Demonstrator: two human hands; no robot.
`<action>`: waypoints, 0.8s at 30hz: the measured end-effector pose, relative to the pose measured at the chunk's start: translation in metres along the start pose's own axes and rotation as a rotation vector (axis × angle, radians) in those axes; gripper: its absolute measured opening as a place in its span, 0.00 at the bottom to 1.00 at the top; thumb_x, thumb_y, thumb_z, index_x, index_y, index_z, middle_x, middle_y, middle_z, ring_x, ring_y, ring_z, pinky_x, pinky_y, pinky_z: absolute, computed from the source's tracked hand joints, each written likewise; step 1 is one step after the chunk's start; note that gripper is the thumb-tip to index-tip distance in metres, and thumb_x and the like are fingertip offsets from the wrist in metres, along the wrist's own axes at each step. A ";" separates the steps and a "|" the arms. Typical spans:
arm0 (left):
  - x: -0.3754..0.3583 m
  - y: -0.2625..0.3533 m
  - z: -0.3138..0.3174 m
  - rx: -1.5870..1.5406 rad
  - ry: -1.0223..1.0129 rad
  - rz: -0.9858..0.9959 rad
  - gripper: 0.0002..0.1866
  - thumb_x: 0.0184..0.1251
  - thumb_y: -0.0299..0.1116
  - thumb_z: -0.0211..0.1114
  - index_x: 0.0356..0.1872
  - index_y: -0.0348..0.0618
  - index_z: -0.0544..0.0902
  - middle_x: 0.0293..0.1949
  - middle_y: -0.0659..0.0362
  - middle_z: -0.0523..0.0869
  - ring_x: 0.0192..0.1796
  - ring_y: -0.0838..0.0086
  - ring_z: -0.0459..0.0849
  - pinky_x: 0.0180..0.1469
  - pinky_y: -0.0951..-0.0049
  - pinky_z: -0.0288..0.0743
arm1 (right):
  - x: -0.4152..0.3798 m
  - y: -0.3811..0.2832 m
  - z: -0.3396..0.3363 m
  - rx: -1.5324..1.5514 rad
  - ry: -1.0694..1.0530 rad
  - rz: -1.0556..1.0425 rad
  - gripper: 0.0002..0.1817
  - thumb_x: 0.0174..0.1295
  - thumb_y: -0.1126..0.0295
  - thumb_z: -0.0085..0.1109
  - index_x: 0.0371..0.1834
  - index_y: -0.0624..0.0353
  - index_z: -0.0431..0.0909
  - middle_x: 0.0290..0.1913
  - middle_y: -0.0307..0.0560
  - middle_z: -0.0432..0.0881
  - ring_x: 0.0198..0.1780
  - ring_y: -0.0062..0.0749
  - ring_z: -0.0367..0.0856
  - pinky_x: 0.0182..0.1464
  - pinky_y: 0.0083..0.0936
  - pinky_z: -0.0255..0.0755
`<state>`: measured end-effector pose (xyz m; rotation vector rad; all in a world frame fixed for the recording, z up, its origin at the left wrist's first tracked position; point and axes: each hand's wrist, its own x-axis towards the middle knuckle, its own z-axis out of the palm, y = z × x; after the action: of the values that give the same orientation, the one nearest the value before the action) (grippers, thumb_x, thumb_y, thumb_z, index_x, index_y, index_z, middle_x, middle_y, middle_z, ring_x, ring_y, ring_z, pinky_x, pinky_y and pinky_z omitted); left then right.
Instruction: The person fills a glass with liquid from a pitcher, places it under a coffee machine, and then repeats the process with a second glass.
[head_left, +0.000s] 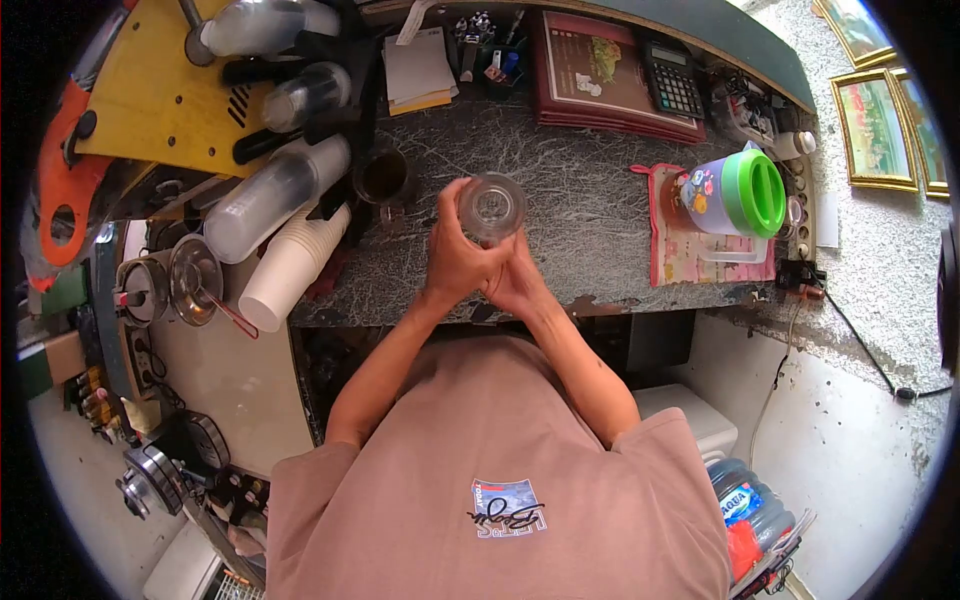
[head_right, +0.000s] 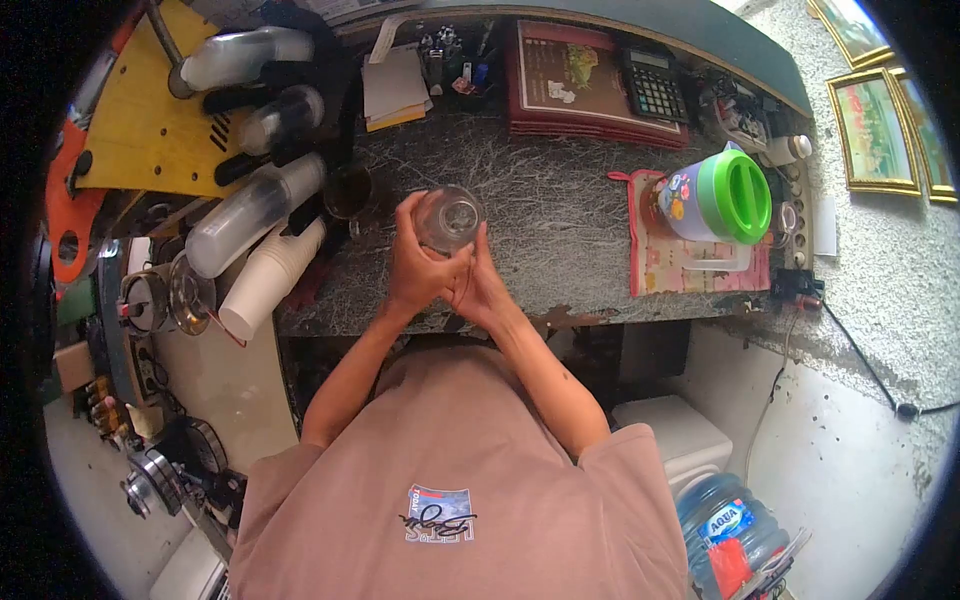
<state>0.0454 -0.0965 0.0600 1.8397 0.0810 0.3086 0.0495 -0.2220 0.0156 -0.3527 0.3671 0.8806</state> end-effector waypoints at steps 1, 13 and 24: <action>0.003 -0.005 -0.002 0.040 0.005 -0.012 0.45 0.47 0.30 0.80 0.68 0.42 0.64 0.58 0.46 0.83 0.61 0.53 0.85 0.63 0.58 0.79 | 0.004 -0.001 -0.001 -0.001 0.003 0.004 0.43 0.71 0.28 0.39 0.73 0.53 0.67 0.58 0.45 0.84 0.51 0.28 0.88 0.50 0.28 0.87; 0.017 -0.028 -0.005 0.080 -0.076 -0.101 0.45 0.49 0.32 0.79 0.69 0.42 0.64 0.63 0.44 0.80 0.65 0.53 0.82 0.63 0.57 0.78 | 0.035 0.006 -0.043 -0.032 -0.039 0.097 0.39 0.73 0.28 0.31 0.71 0.44 0.70 0.59 0.34 0.84 0.56 0.26 0.86 0.51 0.26 0.85; -0.017 -0.027 0.003 0.129 0.041 -0.217 0.46 0.62 0.39 0.76 0.74 0.39 0.58 0.69 0.42 0.72 0.68 0.55 0.77 0.62 0.58 0.76 | -0.098 -0.071 -0.019 -1.087 0.723 -0.714 0.18 0.77 0.56 0.56 0.43 0.62 0.82 0.44 0.49 0.89 0.33 0.31 0.89 0.33 0.23 0.81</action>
<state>0.0328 -0.0950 0.0310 1.9325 0.3326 0.1922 0.0456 -0.3386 0.0532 -1.7172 0.3499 0.1318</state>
